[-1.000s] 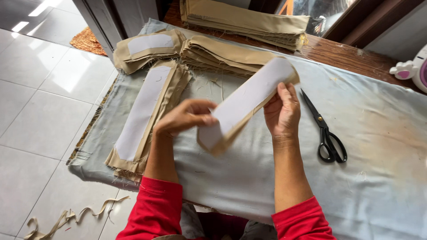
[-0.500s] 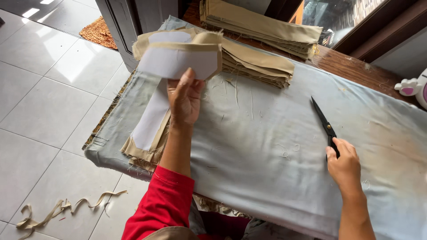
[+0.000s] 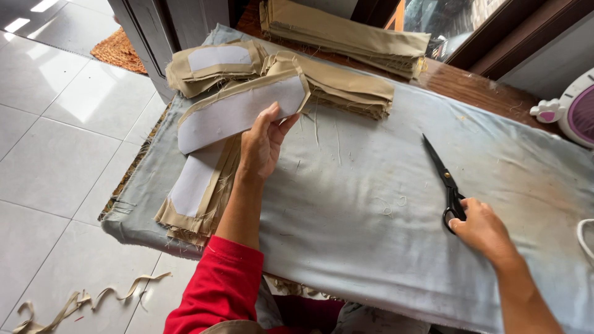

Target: The person uses scissors to cut beige fabric pieces along a white paper pattern. They repeatedly trim the edges, remove excess fabric, and stack the cut pieces on the table.

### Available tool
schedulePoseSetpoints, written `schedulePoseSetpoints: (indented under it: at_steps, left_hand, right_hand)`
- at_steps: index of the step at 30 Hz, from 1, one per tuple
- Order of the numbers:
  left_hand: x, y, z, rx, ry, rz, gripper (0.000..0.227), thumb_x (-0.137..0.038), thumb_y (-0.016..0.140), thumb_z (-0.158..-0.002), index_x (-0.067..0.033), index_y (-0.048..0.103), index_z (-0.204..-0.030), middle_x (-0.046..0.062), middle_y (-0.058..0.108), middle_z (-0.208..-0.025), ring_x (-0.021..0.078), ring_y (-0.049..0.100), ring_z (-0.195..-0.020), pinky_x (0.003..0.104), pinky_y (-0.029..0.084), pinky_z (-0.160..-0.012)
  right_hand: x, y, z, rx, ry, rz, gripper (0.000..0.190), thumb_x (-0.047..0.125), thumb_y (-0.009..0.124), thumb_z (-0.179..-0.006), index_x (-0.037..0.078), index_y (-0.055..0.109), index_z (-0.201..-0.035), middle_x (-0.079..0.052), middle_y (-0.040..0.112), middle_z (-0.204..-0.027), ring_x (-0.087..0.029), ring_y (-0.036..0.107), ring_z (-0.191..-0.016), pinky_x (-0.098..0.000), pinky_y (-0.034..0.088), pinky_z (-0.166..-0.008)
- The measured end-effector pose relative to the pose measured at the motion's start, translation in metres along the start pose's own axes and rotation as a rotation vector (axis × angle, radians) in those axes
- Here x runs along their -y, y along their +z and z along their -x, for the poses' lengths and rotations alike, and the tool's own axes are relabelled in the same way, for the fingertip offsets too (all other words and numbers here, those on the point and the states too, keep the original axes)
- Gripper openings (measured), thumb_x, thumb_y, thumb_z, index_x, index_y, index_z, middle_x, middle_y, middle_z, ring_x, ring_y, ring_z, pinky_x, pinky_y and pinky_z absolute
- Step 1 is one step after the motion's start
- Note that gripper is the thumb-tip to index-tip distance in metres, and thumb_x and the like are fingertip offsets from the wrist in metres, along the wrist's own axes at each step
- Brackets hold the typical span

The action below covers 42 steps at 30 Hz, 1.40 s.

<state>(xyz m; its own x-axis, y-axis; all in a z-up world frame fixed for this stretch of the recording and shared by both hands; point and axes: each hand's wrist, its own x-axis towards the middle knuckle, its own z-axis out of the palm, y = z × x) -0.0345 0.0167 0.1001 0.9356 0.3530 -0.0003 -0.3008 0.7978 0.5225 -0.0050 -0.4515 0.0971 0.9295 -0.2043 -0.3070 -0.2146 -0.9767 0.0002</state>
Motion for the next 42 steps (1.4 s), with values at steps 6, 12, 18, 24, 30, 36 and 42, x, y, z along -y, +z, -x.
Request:
schedulePoseSetpoints:
  at_steps: [6,12,18,24,30,36,42]
  left_hand:
    - [0.006,-0.007,-0.005,0.090,0.016,0.069,0.024,-0.017,0.054,-0.102,-0.0148,0.049,-0.079,0.012,0.069,-0.089,0.0548,0.068,-0.111,0.049,0.063,-0.094]
    - [0.010,-0.001,-0.011,-0.197,0.050,-0.080,0.030,-0.007,0.070,-0.089,0.0119,0.070,-0.113,0.022,0.073,-0.106,0.0322,0.074,-0.102,0.038,0.062,-0.102]
    - [0.020,-0.014,-0.011,-0.256,0.248,-0.318,0.022,-0.018,0.084,-0.083,0.0007,0.074,-0.085,0.015,0.067,-0.067,0.0186,0.068,-0.061,0.027,0.060,-0.063]
    - [0.008,-0.017,-0.018,-0.283,0.395,-0.302,0.015,-0.015,0.077,-0.085,-0.0022,0.069,-0.082,0.011,0.058,-0.066,0.0163,0.058,-0.063,0.027,0.050,-0.059]
    - [0.002,0.003,-0.012,-0.243,0.435,-0.222,0.026,-0.021,0.076,-0.092,0.0005,0.069,-0.106,0.012,0.070,-0.094,0.0235,0.074,-0.085,0.038,0.063,-0.084]
    - [-0.015,0.013,-0.002,-0.147,0.417,-0.174,0.035,-0.025,0.070,-0.097,0.0011,0.065,-0.120,0.024,0.073,-0.113,0.0328,0.075,-0.104,0.043,0.062,-0.097]
    - [-0.012,0.008,0.001,-0.138,0.244,-0.187,0.035,-0.030,0.068,-0.096,-0.0036,0.068,-0.120,0.020,0.076,-0.114,0.0298,0.076,-0.101,0.037,0.065,-0.087]
  right_hand:
    - [-0.077,0.009,-0.033,0.555,-0.049,-1.152,0.042,0.002,0.060,-0.091,-0.018,0.066,-0.127,-0.040,0.072,-0.101,-0.043,0.067,-0.083,-0.0502,0.054,-0.078]
    - [0.022,-0.010,0.062,0.778,-0.560,-1.537,0.050,0.019,0.076,-0.081,-0.011,0.061,-0.118,-0.014,0.055,-0.100,-0.021,0.052,-0.076,-0.0362,0.042,-0.066]
    - [0.155,-0.002,0.074,0.786,-0.790,-1.702,0.017,0.001,0.061,-0.092,-0.010,0.057,-0.104,-0.010,0.044,-0.071,-0.016,0.049,-0.053,-0.0318,0.043,-0.046]
    - [0.191,0.028,0.055,0.660,-0.919,-1.500,0.026,0.010,0.075,-0.087,-0.011,0.067,-0.100,-0.015,0.052,-0.058,-0.019,0.050,-0.043,-0.0313,0.044,-0.040]
    - [0.186,0.007,0.069,0.641,-0.968,-1.187,0.047,0.035,0.080,-0.081,-0.002,0.073,-0.109,-0.003,0.051,-0.071,-0.009,0.047,-0.061,-0.0255,0.041,-0.057]
    - [0.176,0.012,0.063,0.647,-0.924,-1.134,0.037,0.033,0.078,-0.082,-0.002,0.076,-0.093,-0.004,0.051,-0.053,-0.011,0.048,-0.049,-0.0256,0.039,-0.050]
    - [0.178,0.015,0.059,0.618,-0.888,-1.116,0.030,0.028,0.080,-0.081,-0.002,0.076,-0.083,-0.005,0.051,-0.050,-0.013,0.050,-0.042,-0.0249,0.039,-0.045]
